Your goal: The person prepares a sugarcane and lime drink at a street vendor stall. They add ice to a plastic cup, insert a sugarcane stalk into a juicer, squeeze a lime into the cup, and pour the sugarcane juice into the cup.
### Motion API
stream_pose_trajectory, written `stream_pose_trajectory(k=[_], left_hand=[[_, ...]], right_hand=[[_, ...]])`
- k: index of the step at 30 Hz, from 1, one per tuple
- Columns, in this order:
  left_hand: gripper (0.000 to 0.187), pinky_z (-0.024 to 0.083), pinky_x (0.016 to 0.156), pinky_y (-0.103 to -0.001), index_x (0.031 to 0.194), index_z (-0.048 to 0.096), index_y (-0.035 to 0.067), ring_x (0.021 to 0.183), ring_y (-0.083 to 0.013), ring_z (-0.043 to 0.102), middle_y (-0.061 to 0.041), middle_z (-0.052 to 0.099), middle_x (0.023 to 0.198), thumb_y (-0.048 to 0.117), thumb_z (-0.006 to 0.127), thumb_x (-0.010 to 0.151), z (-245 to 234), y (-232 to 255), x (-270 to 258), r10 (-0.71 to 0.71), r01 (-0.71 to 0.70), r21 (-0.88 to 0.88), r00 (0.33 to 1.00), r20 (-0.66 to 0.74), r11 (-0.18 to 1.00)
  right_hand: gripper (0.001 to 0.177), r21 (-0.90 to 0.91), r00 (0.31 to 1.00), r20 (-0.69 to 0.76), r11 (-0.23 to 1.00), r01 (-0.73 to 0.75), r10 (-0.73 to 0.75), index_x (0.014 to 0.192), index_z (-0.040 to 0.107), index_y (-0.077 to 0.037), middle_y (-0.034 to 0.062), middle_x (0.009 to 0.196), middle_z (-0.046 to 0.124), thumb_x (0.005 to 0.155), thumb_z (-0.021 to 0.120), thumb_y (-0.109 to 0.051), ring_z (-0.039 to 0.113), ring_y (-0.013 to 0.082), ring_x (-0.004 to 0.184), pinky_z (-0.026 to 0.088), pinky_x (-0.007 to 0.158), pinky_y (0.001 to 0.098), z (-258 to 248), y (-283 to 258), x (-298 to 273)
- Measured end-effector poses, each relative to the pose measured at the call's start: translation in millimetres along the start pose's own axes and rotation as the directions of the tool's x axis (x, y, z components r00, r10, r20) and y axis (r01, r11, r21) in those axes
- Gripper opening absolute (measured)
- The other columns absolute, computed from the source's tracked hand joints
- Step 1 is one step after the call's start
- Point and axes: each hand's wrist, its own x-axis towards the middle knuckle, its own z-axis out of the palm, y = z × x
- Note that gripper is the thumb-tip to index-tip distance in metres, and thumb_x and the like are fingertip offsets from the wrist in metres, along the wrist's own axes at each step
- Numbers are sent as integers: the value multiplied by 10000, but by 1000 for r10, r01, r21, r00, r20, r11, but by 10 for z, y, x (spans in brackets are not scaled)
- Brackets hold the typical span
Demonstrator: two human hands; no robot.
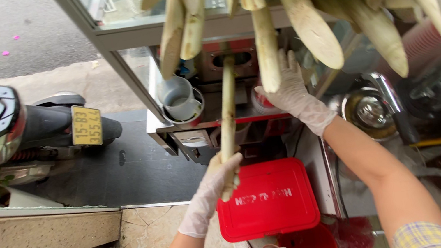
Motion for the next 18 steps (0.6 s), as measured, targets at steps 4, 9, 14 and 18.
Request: stream_pose_trajectory(k=[4,9,14,18], left_hand=[[760,590,651,-349,1392,428,-6,737,-207,677,-131,665,991,586,482,918,-361,-349,271,107,-35,-385,980,166,922],[719,563,850,-337,1490,395,80,1045,-193,667,-83,620,1293,446,609,909,-215,-1018,650,127,-136,-338,991,-48,931],[415,562,671,-322,1143,611,-12,872,-166,702,-85,707,1016,355,686,962,584,-1118,824,365,-372,-134,928,-76,919],[251,566,658,-295,1039,648,23,764,-152,672,-50,701,900,218,745,914,1232,-1023,590,389,-390,-23,913,123,921]], right_hand=[[940,-51,995,41,995,-86,89,1388,415,45,340,1434,400,753,820,-517,346,522,1366,305,1134,606,-157,-79,-309],[845,396,951,-249,916,-72,182,1364,463,-7,253,1271,535,709,875,-347,523,420,1191,435,1046,513,-353,-334,-1296],[880,719,804,-9,563,-409,595,1499,397,-13,239,1392,501,785,842,-271,512,335,1291,432,1090,423,-300,-292,-2569],[787,948,680,167,74,-310,714,1490,381,-26,130,1373,527,845,758,-275,525,229,1261,433,1065,364,-209,186,-3530]])
